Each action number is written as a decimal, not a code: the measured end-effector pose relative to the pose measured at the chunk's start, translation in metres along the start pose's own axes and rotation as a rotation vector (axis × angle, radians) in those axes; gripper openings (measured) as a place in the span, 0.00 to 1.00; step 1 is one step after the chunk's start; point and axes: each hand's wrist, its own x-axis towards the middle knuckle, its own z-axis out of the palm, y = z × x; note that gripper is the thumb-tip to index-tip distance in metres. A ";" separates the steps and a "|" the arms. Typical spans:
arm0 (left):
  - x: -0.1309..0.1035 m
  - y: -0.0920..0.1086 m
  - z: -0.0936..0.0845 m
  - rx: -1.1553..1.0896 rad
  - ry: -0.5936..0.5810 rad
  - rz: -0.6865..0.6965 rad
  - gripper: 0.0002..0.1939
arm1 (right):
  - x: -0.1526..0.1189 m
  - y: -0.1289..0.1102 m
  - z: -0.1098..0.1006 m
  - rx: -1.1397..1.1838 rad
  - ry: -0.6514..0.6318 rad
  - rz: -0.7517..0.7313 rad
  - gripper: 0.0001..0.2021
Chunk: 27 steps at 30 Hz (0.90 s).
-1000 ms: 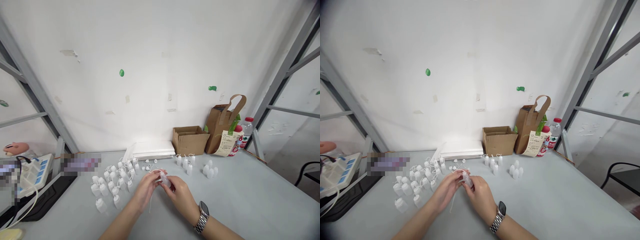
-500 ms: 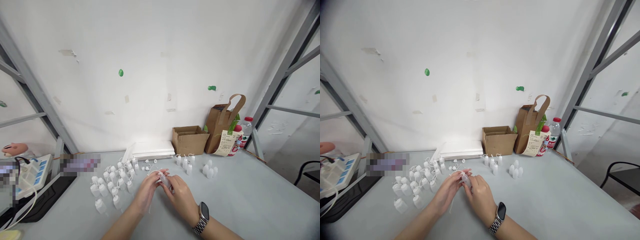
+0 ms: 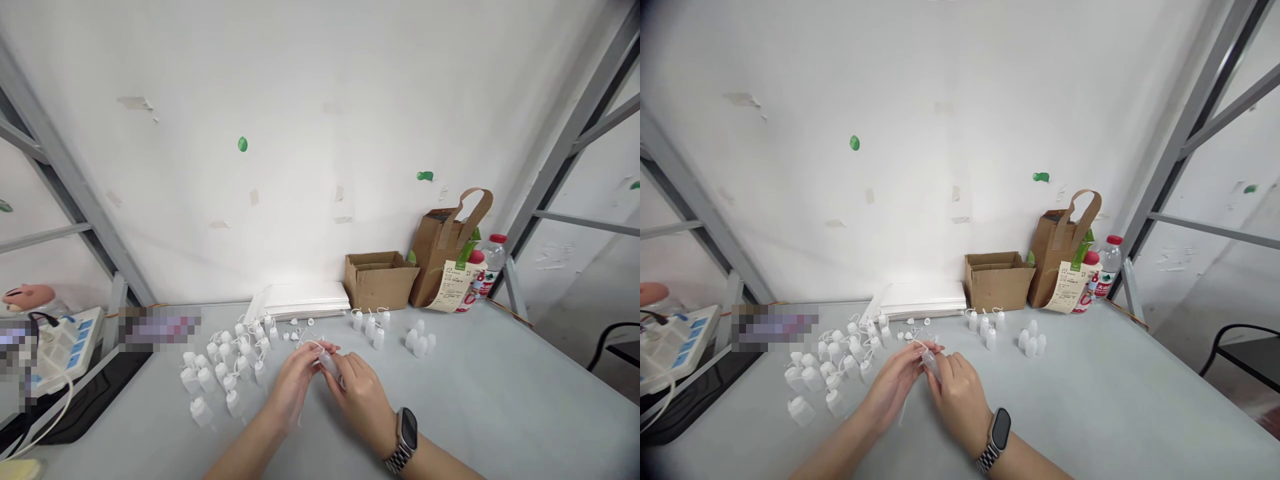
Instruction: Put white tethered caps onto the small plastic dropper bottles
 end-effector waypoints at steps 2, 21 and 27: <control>0.000 -0.001 0.000 -0.016 0.005 0.002 0.10 | -0.001 0.000 0.001 -0.052 0.024 -0.026 0.09; 0.002 -0.008 -0.001 -0.279 0.038 -0.153 0.12 | 0.007 -0.008 -0.002 0.701 -0.226 0.588 0.13; 0.005 -0.010 -0.005 -0.356 0.005 -0.217 0.14 | 0.017 -0.007 -0.003 1.131 -0.280 0.813 0.20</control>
